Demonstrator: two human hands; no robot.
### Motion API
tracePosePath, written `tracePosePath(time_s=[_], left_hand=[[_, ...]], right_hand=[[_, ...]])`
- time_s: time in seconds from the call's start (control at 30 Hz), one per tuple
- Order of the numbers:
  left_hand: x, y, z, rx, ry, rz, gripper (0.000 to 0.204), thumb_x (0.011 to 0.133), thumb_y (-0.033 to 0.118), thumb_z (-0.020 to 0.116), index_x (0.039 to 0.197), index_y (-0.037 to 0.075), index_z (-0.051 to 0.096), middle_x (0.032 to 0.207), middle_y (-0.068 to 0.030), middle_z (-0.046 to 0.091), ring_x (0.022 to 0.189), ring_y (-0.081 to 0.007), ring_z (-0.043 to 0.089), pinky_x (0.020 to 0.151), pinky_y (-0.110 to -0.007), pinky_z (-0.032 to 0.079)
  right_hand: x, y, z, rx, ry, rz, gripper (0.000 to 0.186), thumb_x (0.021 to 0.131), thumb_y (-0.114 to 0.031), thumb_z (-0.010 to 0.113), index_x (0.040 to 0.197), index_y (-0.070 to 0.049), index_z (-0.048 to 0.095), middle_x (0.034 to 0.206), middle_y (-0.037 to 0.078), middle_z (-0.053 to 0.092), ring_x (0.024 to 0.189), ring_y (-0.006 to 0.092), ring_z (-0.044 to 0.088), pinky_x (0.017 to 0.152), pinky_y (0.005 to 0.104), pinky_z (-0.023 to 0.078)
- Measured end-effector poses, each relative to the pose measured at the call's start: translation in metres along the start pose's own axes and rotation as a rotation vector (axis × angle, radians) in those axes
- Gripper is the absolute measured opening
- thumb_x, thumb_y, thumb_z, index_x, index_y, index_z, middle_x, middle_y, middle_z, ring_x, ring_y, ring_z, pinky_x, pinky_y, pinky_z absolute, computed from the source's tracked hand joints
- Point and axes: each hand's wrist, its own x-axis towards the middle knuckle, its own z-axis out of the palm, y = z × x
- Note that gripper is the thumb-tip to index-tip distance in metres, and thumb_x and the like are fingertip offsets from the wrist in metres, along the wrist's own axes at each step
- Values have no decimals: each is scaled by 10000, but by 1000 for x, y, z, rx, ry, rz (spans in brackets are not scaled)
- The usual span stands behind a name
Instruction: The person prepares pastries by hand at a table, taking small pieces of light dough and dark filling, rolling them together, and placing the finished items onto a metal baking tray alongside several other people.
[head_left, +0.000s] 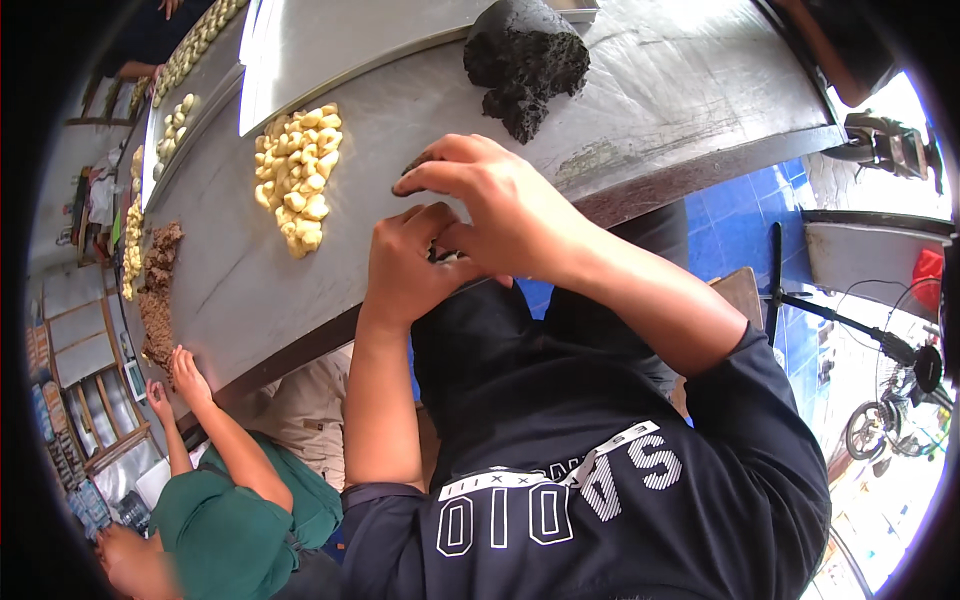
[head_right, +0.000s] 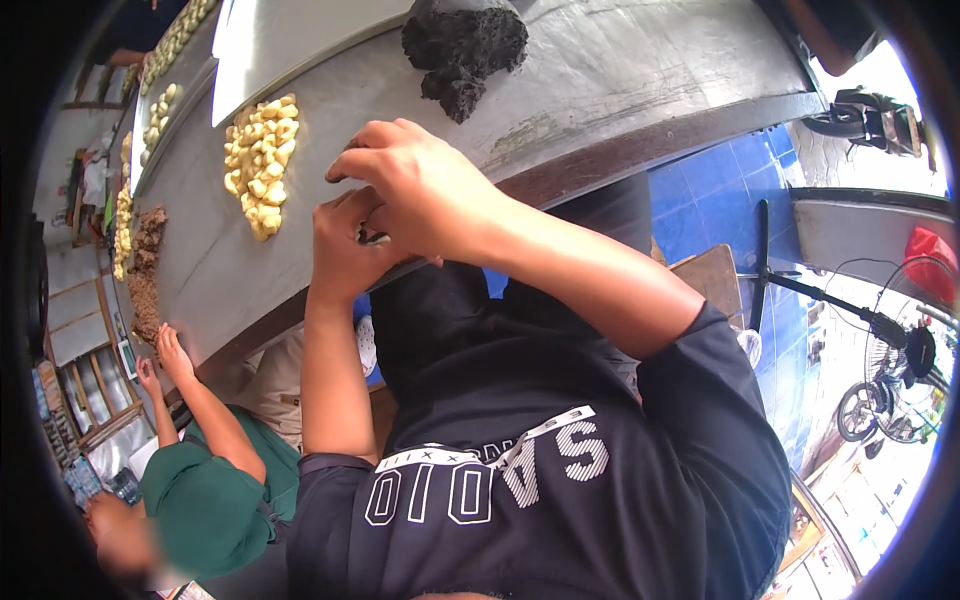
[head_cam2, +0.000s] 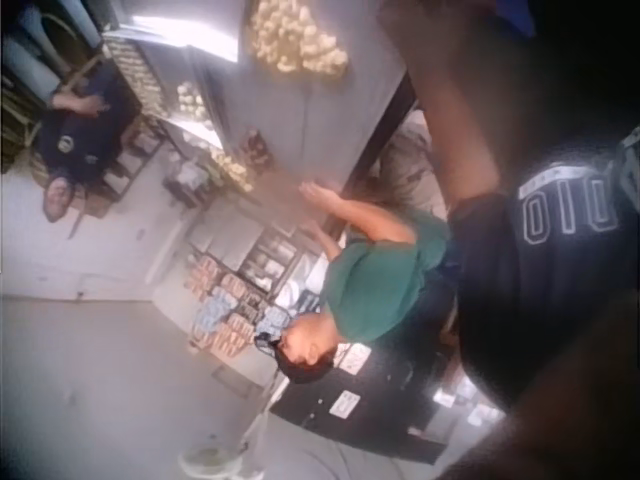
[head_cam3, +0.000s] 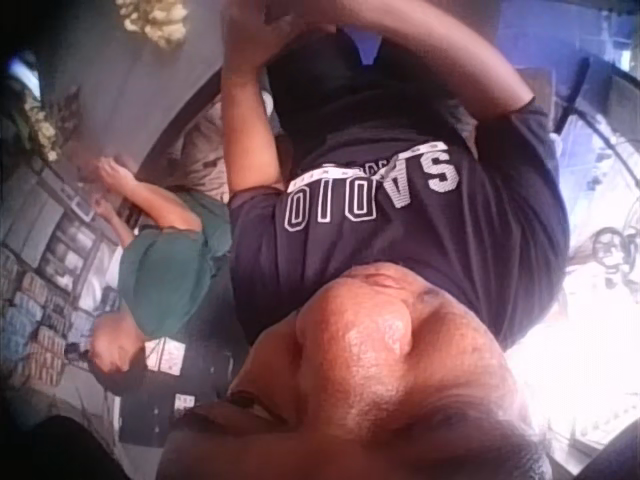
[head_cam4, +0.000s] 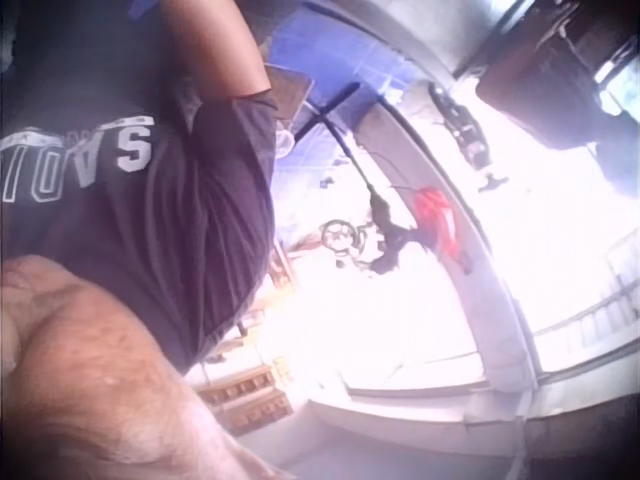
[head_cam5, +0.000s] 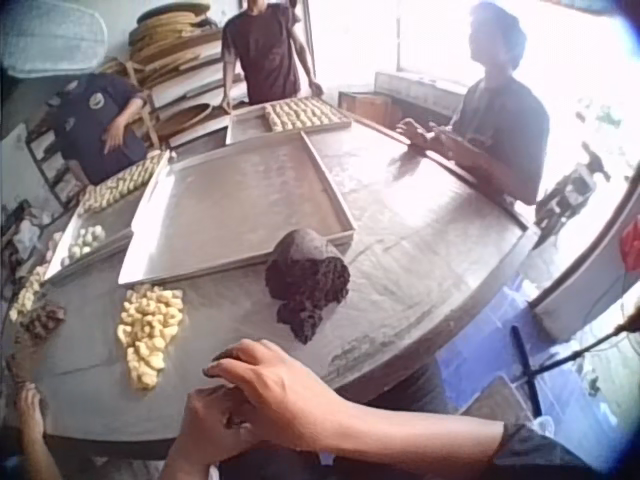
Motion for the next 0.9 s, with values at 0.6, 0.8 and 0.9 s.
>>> tracePosePath(time_s=[0.6, 0.8, 0.9], left_hand=[[0, 0, -8, -595, 65, -245, 464, 1227, 476, 538, 1101, 65, 712, 840, 52, 567, 703, -35, 463, 644, -227, 373], [0, 7, -6, -570, 33, -284, 286, 1165, 316, 722, 1053, 53, 700, 896, 47, 607, 756, -30, 491, 672, -212, 400], [4, -5, -2, -489, 67, -91, 266, 1157, 287, 735, 1045, 48, 699, 866, 44, 616, 723, -32, 496, 633, -223, 407]], right_hand=[[-32, 30, -51, -419, -48, 144, 232, 991, -90, 776, 1222, -73, 758, 1111, 154, 750, 1035, 432, 742, 900, 502, 604], [-28, 37, -42, -668, -75, -34, 275, 966, -60, 770, 1240, -84, 773, 1063, 117, 735, 989, 352, 746, 871, 451, 618], [-23, 42, -41, -589, 48, -50, 164, 949, -76, 732, 1109, -85, 762, 1016, 97, 718, 1001, 324, 738, 852, 448, 625]])
